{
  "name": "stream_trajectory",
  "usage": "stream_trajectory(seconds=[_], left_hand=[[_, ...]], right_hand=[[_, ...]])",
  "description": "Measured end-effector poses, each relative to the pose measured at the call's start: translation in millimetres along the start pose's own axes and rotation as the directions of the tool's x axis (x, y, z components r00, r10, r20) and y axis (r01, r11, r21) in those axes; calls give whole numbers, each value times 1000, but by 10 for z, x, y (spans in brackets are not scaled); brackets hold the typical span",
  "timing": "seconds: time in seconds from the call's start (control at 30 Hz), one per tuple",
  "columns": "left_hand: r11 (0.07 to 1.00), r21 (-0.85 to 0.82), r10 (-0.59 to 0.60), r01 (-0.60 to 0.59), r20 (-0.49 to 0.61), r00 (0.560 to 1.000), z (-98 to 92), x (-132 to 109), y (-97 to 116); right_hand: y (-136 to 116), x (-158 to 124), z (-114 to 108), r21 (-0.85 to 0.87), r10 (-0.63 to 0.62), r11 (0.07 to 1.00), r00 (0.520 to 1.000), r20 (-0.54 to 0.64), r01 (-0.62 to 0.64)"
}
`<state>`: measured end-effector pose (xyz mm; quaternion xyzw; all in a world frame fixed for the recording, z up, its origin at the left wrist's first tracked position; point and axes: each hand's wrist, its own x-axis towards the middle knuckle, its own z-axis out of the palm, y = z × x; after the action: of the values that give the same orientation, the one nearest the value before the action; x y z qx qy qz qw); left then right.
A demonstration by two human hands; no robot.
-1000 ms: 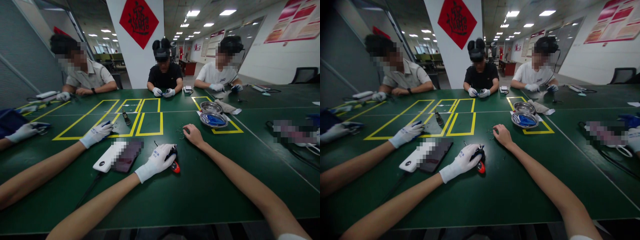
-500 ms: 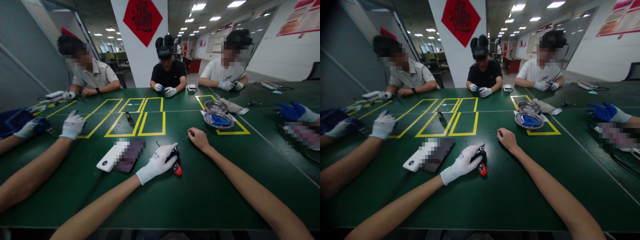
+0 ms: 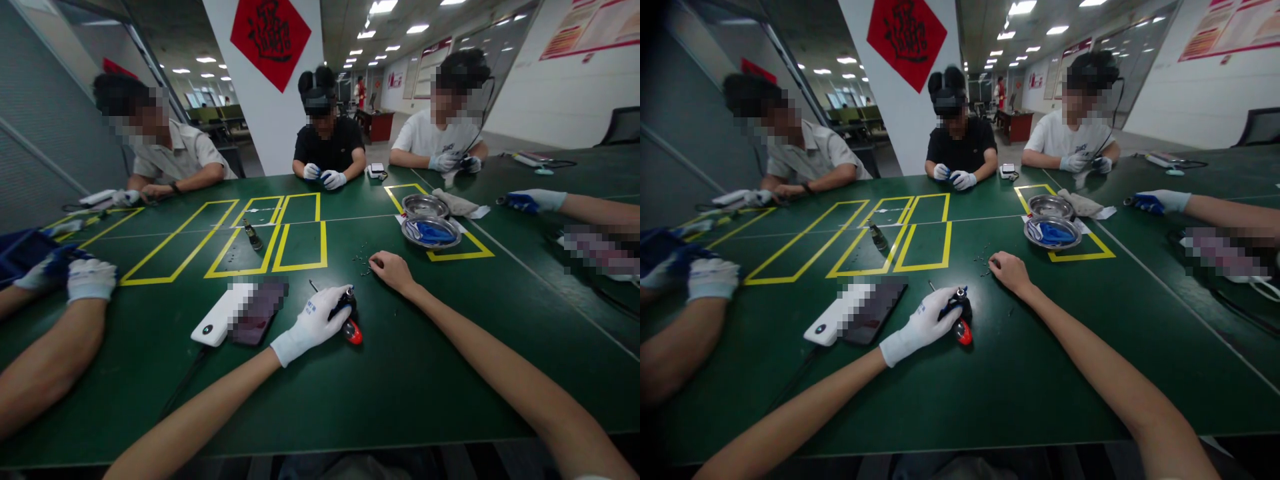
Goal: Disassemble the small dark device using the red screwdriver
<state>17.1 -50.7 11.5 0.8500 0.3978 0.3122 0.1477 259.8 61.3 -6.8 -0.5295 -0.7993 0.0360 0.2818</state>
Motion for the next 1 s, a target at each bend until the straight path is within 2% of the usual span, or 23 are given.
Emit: stream_trajectory(seconds=[0.13, 0.27, 0.43, 0.63, 0.8, 0.9, 1.0], left_hand=[[1000, -17, -17, 17, -6, 1000, 3, 8, -4], [999, -26, -40, 40, -3, 999, 12, 11, -10], [993, -80, -83, 84, 12, 996, 21, 17, -22], [968, -168, -170, 187, 110, 979, 4, 74, -43], [953, -238, -134, 189, 230, 964, -69, 151, -3], [967, -182, -142, 180, 203, 969, -103, 175, 20], [969, -156, -175, 189, 101, 979, -96, 215, 14]], right_hand=[[-8, 21, 10, 2, -6, 1000, 1000, 11, 6], [-20, 48, 40, -1, -68, 998, 997, 44, 68], [-10, 75, 92, -67, -90, 993, 993, 73, 95], [-40, 85, 115, -133, -124, 982, 989, 83, 134], [-105, 88, 96, -208, -163, 963, 985, 51, 170], [-166, 30, 50, -106, -142, 984, 990, -4, 141], [-288, -119, -11, 126, -119, 984, 991, -66, 126]])
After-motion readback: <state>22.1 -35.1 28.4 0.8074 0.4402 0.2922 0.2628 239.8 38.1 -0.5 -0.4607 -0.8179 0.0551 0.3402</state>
